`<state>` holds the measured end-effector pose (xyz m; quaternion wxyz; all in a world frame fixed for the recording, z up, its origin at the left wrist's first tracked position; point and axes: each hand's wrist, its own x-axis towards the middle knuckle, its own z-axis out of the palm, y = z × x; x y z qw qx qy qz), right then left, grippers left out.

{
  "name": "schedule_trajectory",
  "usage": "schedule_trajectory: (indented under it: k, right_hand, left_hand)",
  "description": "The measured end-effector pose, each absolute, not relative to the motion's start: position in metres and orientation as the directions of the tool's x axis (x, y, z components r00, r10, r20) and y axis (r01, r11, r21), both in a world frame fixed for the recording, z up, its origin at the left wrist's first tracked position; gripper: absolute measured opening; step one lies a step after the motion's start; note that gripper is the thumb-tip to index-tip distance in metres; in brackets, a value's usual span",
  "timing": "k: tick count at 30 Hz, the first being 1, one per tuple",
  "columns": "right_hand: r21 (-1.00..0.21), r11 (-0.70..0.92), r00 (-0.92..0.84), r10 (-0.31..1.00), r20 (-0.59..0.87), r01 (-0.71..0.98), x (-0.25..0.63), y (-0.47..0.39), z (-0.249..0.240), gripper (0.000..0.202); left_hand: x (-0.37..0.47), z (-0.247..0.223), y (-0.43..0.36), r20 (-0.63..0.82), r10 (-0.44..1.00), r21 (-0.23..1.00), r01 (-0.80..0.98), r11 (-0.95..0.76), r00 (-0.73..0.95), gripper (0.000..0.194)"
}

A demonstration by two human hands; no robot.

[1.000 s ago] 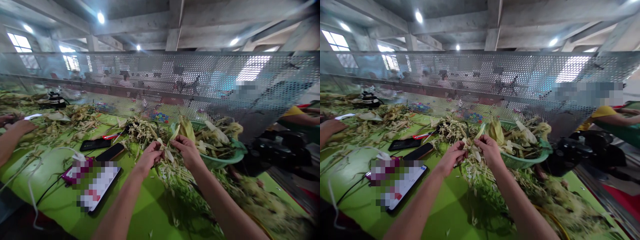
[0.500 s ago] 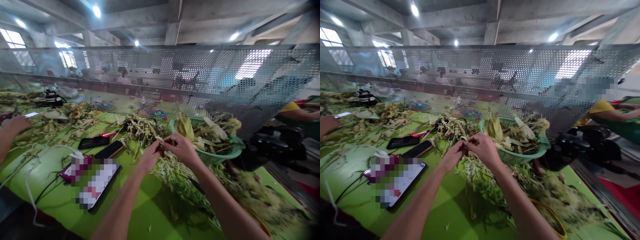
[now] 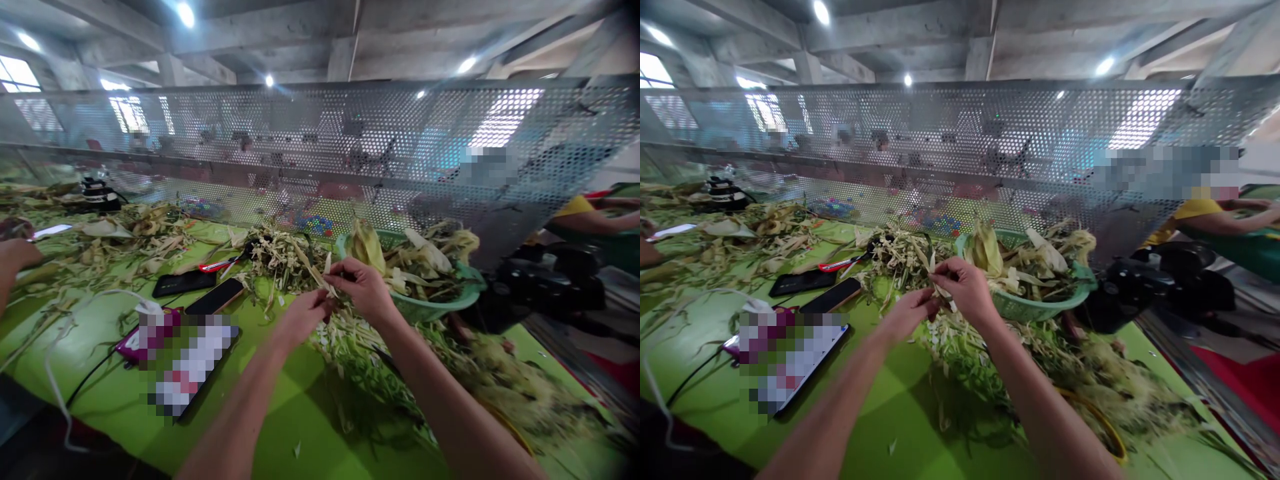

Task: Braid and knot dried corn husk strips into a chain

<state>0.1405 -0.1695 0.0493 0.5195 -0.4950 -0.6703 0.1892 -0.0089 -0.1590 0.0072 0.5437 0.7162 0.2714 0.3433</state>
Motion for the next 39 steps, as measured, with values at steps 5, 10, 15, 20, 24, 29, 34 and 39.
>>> schedule_trajectory:
  k: [5, 10, 15, 20, 24, 29, 34, 39]
  right_hand:
    - [-0.739, 0.455, 0.051, 0.835, 0.549, 0.497, 0.137, -0.170, 0.046, 0.013]
    - [-0.566, 0.494, 0.050, 0.723, 0.689, 0.660, 0.139, -0.176, 0.059, 0.014]
    - [-0.616, 0.366, -0.019, 0.869, 0.494, 0.697, 0.145, -0.178, 0.062, 0.022]
    - [-0.721, 0.304, -0.057, 0.937, 0.345, 0.623, 0.143, -0.172, 0.051, 0.025]
    - [-0.745, 0.312, -0.054, 0.936, 0.349, 0.590, 0.143, -0.169, 0.049, 0.025]
    - [-0.749, 0.280, -0.039, 0.946, 0.323, 0.601, 0.150, -0.165, 0.046, 0.025]
    - [-0.736, 0.319, -0.028, 0.925, 0.379, 0.597, 0.156, -0.163, 0.046, 0.024]
    - [-0.917, 0.235, 0.023, 0.966, 0.256, 0.322, 0.147, -0.167, 0.048, 0.027]
  left_hand:
    - [-0.004, 0.003, -0.164, 0.129, 0.737, 0.974, 0.054, -0.220, 0.664, 0.020]
    - [-0.004, 0.002, -0.156, 0.130, 0.830, 0.989, -0.124, -0.074, 0.542, 0.026]
    - [-0.007, 0.004, -0.152, 0.087, 0.921, 0.926, -0.371, 0.066, 0.380, 0.023]
    - [-0.010, 0.008, -0.154, 0.035, 0.926, 0.829, -0.528, 0.183, 0.376, 0.026]
    - [-0.012, 0.007, -0.151, 0.047, 0.907, 0.762, -0.603, 0.238, 0.418, 0.028]
    - [-0.015, 0.008, -0.149, 0.016, 0.916, 0.758, -0.602, 0.250, 0.400, 0.030]
    - [-0.016, 0.012, -0.151, 0.035, 0.919, 0.867, -0.470, 0.167, 0.393, 0.034]
    - [-0.014, 0.016, -0.156, 0.030, 0.896, 0.921, -0.361, 0.148, 0.443, 0.037]
